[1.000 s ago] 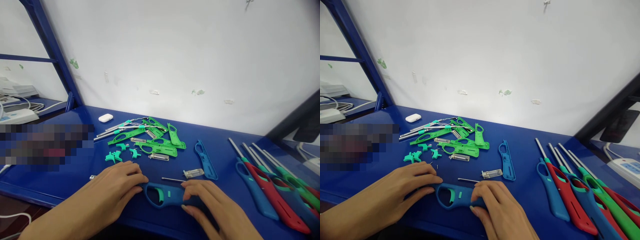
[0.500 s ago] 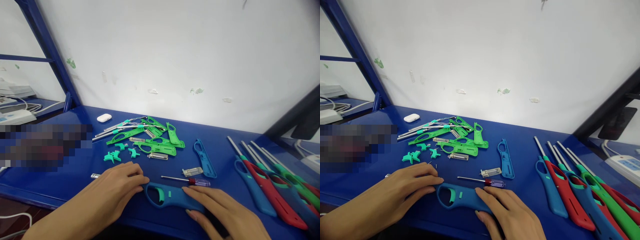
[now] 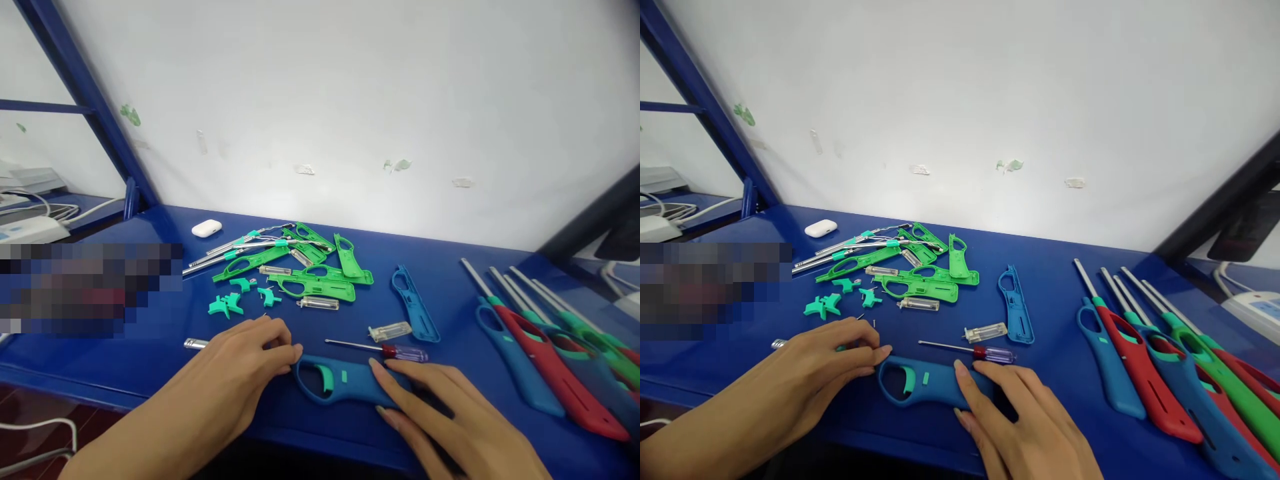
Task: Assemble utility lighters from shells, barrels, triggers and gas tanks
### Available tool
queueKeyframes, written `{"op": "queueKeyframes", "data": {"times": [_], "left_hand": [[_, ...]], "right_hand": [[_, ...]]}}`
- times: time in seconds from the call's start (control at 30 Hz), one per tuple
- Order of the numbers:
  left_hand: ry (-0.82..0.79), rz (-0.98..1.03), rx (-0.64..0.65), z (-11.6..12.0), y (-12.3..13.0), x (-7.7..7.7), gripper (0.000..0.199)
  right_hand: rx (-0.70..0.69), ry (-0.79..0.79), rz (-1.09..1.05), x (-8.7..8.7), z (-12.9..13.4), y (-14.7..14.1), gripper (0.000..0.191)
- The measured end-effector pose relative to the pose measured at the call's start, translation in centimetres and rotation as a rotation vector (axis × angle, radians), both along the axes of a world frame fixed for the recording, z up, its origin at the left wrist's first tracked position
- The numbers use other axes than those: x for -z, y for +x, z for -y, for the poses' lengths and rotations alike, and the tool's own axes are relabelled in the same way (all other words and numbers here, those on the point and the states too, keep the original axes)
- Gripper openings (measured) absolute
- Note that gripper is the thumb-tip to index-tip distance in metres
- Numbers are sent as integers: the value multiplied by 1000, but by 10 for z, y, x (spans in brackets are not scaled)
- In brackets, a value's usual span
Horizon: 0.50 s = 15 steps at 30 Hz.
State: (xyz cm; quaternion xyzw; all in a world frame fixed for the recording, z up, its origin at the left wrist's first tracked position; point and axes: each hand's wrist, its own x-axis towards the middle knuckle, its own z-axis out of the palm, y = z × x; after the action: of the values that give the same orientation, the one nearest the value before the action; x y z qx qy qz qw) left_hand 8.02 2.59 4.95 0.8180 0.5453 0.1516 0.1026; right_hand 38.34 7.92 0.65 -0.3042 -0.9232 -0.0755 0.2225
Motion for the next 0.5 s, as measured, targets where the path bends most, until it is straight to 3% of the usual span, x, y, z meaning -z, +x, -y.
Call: {"op": "queueKeyframes", "data": {"times": [0.3, 0.5], "left_hand": [[77, -204, 7, 6, 6, 0, 42], [299, -163, 51, 12, 10, 2, 52]], "right_hand": [[52, 104, 58, 9, 2, -17, 44], [-12, -70, -115, 12, -3, -29, 34]]}}
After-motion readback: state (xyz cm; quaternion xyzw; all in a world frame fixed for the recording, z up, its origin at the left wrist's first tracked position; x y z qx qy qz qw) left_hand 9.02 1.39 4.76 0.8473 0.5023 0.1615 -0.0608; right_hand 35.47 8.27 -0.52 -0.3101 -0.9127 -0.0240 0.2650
